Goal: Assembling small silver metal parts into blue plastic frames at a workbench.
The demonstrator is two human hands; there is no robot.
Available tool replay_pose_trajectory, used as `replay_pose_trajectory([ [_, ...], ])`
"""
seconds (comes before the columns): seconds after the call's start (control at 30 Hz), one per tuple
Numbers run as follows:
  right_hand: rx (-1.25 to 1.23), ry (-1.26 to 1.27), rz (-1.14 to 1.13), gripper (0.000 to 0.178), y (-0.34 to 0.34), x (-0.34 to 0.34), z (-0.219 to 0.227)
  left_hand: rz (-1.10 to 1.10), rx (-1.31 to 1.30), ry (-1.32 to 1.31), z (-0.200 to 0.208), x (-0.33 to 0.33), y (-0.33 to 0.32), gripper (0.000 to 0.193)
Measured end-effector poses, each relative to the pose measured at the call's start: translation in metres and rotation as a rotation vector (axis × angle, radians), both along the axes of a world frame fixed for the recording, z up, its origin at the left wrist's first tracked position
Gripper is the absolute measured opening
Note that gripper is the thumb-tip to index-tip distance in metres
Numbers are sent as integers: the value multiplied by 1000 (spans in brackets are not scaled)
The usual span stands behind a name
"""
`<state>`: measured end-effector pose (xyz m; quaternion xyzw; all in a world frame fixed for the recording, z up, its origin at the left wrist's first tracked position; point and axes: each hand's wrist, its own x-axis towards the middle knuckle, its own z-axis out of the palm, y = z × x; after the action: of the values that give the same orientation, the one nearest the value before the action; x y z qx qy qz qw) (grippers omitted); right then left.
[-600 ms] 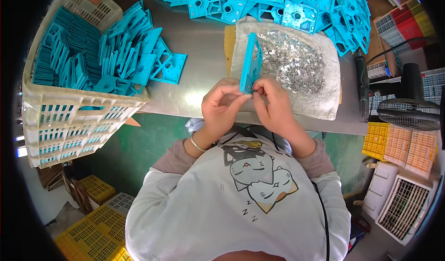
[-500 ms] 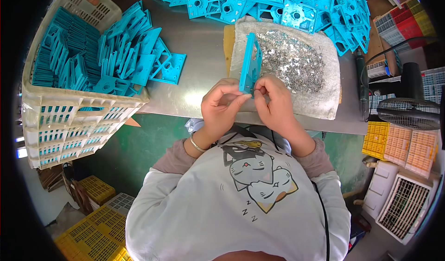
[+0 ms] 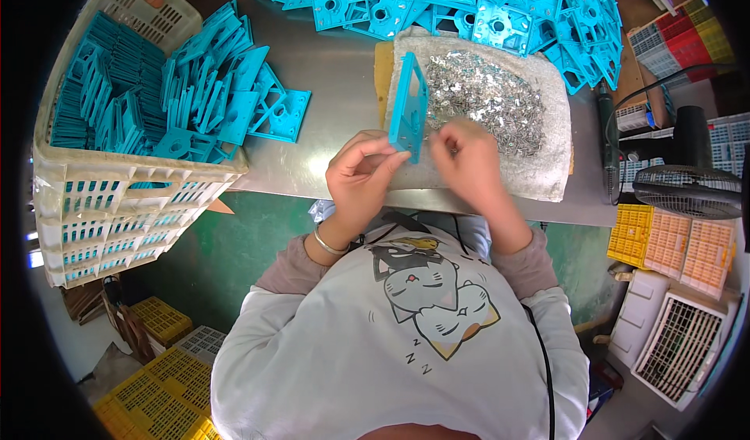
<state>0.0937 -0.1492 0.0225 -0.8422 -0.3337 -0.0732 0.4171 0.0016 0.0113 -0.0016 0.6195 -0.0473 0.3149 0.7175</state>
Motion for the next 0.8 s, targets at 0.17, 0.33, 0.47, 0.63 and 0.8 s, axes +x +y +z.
replay_pose_trajectory([
  [0.17, -129, -75, -177, 1, -16, 56, -24, 51, 36, -18, 0, 1, 9, 27],
  [0.33, -207, -10, -163, 3, -10, 72, -33, 66, 9, -28, -2, 1, 14, 28],
  [0.47, -365, -212, -200, 5, 0, 73, -35, 82, -20, -17, -2, 0, 16, 29],
  [0.63, -361, -253, -205, 6, -1, 81, -39, 103, -49, -26, -6, 1, 20, 30],
  [0.8, -73, 211, -60, 6, -9, 68, -30, 101, -107, -11, -7, 0, 21, 31],
])
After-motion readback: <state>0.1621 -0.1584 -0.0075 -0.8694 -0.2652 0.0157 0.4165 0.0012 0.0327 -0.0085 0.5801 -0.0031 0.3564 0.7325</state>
